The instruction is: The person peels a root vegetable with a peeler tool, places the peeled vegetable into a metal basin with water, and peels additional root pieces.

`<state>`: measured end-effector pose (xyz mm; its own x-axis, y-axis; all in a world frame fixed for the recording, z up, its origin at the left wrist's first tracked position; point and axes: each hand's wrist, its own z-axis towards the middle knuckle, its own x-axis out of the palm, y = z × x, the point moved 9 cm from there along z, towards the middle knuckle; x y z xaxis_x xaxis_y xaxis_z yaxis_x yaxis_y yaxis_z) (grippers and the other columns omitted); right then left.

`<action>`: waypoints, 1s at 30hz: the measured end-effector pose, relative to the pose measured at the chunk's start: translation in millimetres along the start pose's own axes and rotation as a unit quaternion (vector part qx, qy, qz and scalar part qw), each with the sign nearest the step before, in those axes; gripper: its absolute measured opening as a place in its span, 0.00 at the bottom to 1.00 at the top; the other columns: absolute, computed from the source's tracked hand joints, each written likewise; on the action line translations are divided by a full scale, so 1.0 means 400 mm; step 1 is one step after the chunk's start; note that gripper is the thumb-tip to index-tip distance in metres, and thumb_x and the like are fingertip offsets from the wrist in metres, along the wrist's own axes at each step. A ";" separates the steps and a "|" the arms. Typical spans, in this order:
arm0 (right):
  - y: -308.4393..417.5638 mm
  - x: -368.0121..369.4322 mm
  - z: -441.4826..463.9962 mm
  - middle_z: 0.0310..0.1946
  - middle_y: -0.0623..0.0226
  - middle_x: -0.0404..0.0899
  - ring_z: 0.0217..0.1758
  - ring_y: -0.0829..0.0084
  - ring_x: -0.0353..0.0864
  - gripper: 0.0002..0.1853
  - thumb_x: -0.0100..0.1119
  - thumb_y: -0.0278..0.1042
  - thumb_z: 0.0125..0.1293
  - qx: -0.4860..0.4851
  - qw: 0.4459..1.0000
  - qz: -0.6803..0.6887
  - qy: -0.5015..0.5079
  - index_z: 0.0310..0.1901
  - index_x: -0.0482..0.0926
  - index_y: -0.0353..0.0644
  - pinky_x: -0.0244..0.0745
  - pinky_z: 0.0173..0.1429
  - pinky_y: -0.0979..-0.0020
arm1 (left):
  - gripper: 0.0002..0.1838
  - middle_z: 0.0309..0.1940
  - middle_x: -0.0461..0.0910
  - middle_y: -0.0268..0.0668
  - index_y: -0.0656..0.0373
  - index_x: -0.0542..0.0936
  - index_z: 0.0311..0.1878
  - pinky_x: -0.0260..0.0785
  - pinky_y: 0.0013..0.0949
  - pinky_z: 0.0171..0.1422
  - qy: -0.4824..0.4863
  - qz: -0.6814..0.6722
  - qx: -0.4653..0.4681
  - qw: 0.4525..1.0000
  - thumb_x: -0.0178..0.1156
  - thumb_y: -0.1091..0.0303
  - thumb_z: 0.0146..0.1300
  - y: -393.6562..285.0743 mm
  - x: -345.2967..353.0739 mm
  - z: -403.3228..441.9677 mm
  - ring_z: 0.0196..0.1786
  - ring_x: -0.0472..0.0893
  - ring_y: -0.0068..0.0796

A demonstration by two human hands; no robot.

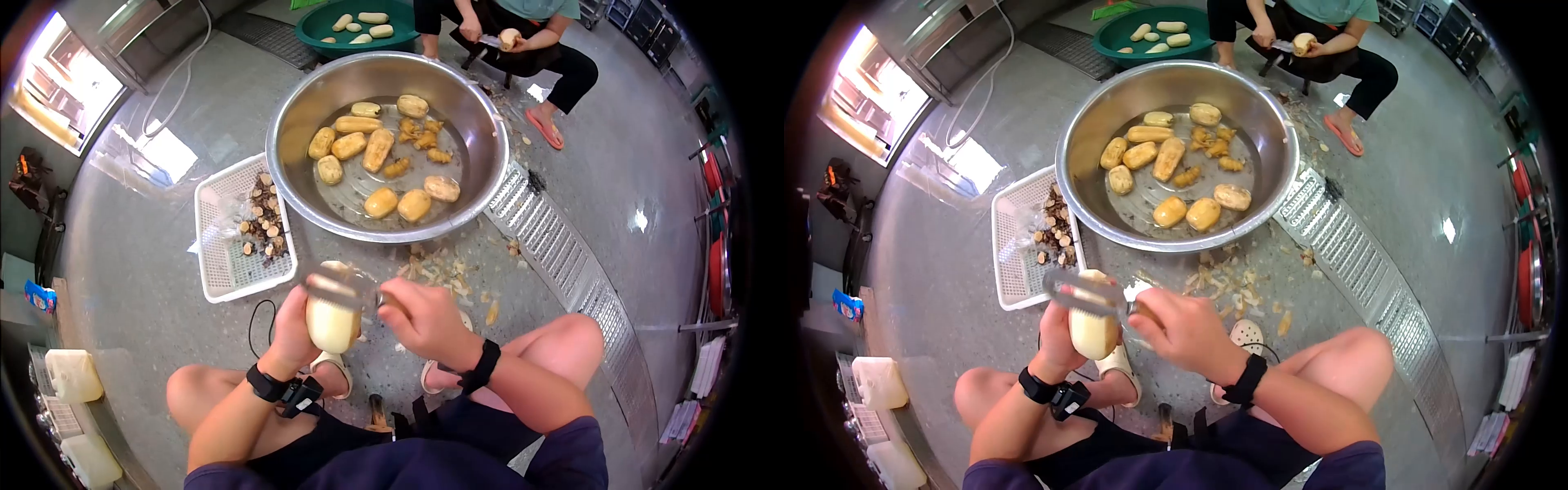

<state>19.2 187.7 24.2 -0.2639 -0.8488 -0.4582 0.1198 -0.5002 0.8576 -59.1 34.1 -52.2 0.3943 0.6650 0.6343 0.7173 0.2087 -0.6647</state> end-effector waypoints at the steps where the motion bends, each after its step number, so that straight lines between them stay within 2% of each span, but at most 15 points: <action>1: 0.021 -0.003 0.003 0.29 0.62 0.80 0.28 0.54 0.82 0.15 0.65 0.47 0.73 -0.043 0.998 -0.052 0.005 0.43 0.78 0.43 0.74 0.31 0.59 | 0.36 0.53 0.82 0.51 0.62 0.71 0.70 0.84 0.51 0.43 -0.028 0.000 -0.002 1.000 0.41 0.37 0.79 -0.003 -0.002 -0.003 0.46 0.87 0.48; 2: 0.039 -0.001 0.003 0.29 0.63 0.80 0.28 0.56 0.83 0.15 0.65 0.47 0.72 -0.084 0.991 -0.104 0.009 0.42 0.78 0.44 0.75 0.31 0.59 | 0.37 0.53 0.83 0.50 0.61 0.71 0.69 0.84 0.51 0.44 -0.055 -0.001 -0.007 0.998 0.41 0.35 0.79 -0.004 -0.009 -0.005 0.47 0.87 0.48; 3: 0.041 -0.007 0.001 0.29 0.65 0.79 0.28 0.59 0.83 0.16 0.67 0.48 0.70 -0.089 0.990 -0.110 -0.013 0.39 0.76 0.45 0.75 0.30 0.60 | 0.39 0.52 0.84 0.48 0.61 0.72 0.67 0.85 0.51 0.44 -0.022 0.051 0.012 0.998 0.41 0.32 0.78 -0.014 -0.002 -0.006 0.47 0.87 0.45; 6: 0.014 -0.004 -0.001 0.32 0.60 0.82 0.31 0.55 0.84 0.15 0.66 0.48 0.70 -0.045 0.992 -0.116 0.005 0.45 0.80 0.43 0.75 0.32 0.60 | 0.30 0.51 0.85 0.48 0.66 0.76 0.64 0.85 0.43 0.46 -0.010 0.104 0.035 0.994 0.45 0.47 0.81 -0.035 0.011 -0.004 0.45 0.88 0.37; 9: -0.021 0.007 -0.004 0.31 0.56 0.82 0.32 0.51 0.84 0.15 0.62 0.47 0.74 -0.005 0.994 -0.110 0.019 0.44 0.79 0.41 0.75 0.34 0.57 | 0.29 0.47 0.86 0.45 0.67 0.79 0.60 0.83 0.34 0.46 -0.024 0.120 0.073 0.990 0.48 0.46 0.81 -0.037 -0.010 0.004 0.42 0.88 0.32; 11: -0.103 0.049 -0.025 0.30 0.54 0.82 0.32 0.46 0.83 0.17 0.58 0.48 0.77 0.133 0.987 -0.079 0.036 0.42 0.79 0.40 0.75 0.35 0.52 | 0.32 0.46 0.87 0.45 0.68 0.80 0.59 0.81 0.32 0.47 -0.012 0.150 0.059 0.987 0.50 0.43 0.80 -0.029 -0.036 0.004 0.43 0.88 0.32; 12: -0.155 0.069 -0.030 0.29 0.53 0.82 0.32 0.44 0.82 0.18 0.56 0.49 0.78 0.196 0.978 -0.064 0.043 0.41 0.78 0.39 0.75 0.35 0.50 | 0.33 0.46 0.87 0.45 0.69 0.80 0.59 0.81 0.32 0.48 -0.004 0.174 0.083 0.981 0.51 0.42 0.79 -0.039 -0.021 0.000 0.43 0.87 0.32; 14: -0.284 0.090 -0.065 0.29 0.49 0.82 0.32 0.42 0.82 0.19 0.53 0.48 0.80 0.227 0.973 -0.036 0.035 0.41 0.79 0.37 0.74 0.36 0.48 | 0.35 0.47 0.87 0.46 0.70 0.79 0.59 0.81 0.33 0.49 0.018 0.227 0.118 0.967 0.52 0.40 0.78 -0.047 0.014 -0.028 0.44 0.87 0.32; 15: -0.292 0.091 -0.074 0.29 0.47 0.82 0.33 0.40 0.81 0.20 0.52 0.48 0.80 0.249 0.968 -0.019 0.025 0.42 0.79 0.37 0.74 0.37 0.47 | 0.40 0.43 0.85 0.51 0.68 0.77 0.58 0.83 0.38 0.41 0.004 0.239 0.120 0.963 0.48 0.31 0.75 -0.044 -0.001 -0.020 0.38 0.87 0.40; 16: -0.283 0.102 -0.084 0.28 0.47 0.81 0.32 0.41 0.81 0.20 0.52 0.48 0.80 0.254 0.967 0.013 0.018 0.41 0.79 0.37 0.73 0.37 0.49 | 0.41 0.42 0.85 0.52 0.68 0.78 0.58 0.83 0.38 0.40 0.018 0.233 0.095 0.968 0.48 0.31 0.75 -0.038 -0.011 -0.018 0.37 0.87 0.40; 19: -0.207 0.105 -0.037 0.26 0.48 0.80 0.31 0.44 0.81 0.19 0.53 0.46 0.80 0.216 0.973 0.072 0.047 0.40 0.79 0.36 0.73 0.36 0.53 | 0.42 0.40 0.85 0.54 0.67 0.76 0.59 0.82 0.39 0.37 0.049 0.214 0.075 0.973 0.46 0.29 0.74 -0.061 -0.023 -0.009 0.34 0.87 0.42; 22: -0.103 0.042 -0.011 0.25 0.53 0.78 0.30 0.50 0.80 0.16 0.55 0.45 0.79 0.166 0.981 0.086 0.046 0.41 0.78 0.37 0.71 0.34 0.57 | 0.40 0.47 0.86 0.47 0.70 0.78 0.60 0.81 0.33 0.52 0.107 0.049 0.015 0.993 0.50 0.34 0.75 -0.047 -0.002 -0.014 0.46 0.87 0.33; 24: -0.048 0.007 0.003 0.26 0.59 0.77 0.29 0.56 0.79 0.15 0.58 0.44 0.77 0.110 0.990 0.078 0.031 0.41 0.78 0.39 0.70 0.33 0.61 | 0.37 0.48 0.86 0.46 0.69 0.77 0.61 0.80 0.33 0.54 0.060 0.103 0.045 0.992 0.49 0.37 0.77 -0.054 -0.027 -0.012 0.47 0.87 0.32; 27: 0.055 -0.005 0.009 0.28 0.63 0.78 0.29 0.57 0.81 0.14 0.63 0.46 0.73 -0.080 0.993 -0.079 0.043 0.41 0.78 0.43 0.71 0.32 0.59 | 0.32 0.49 0.86 0.44 0.68 0.78 0.61 0.79 0.32 0.56 0.019 0.122 0.075 0.989 0.48 0.43 0.80 -0.068 -0.019 -0.012 0.48 0.87 0.31; 30: 0.037 -0.005 -0.002 0.30 0.64 0.79 0.30 0.58 0.82 0.14 0.66 0.49 0.70 -0.049 0.987 -0.149 0.041 0.40 0.79 0.46 0.72 0.32 0.58 | 0.27 0.51 0.86 0.43 0.68 0.79 0.60 0.79 0.34 0.58 0.003 0.151 0.094 0.984 0.51 0.49 0.80 -0.073 -0.031 -0.007 0.50 0.86 0.30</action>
<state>22.3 181.9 37.5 -0.2243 -0.6703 -0.7074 0.1417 -0.7406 0.6568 -83.4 17.8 -39.5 0.5773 0.7123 0.3991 0.4485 0.1318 -0.8840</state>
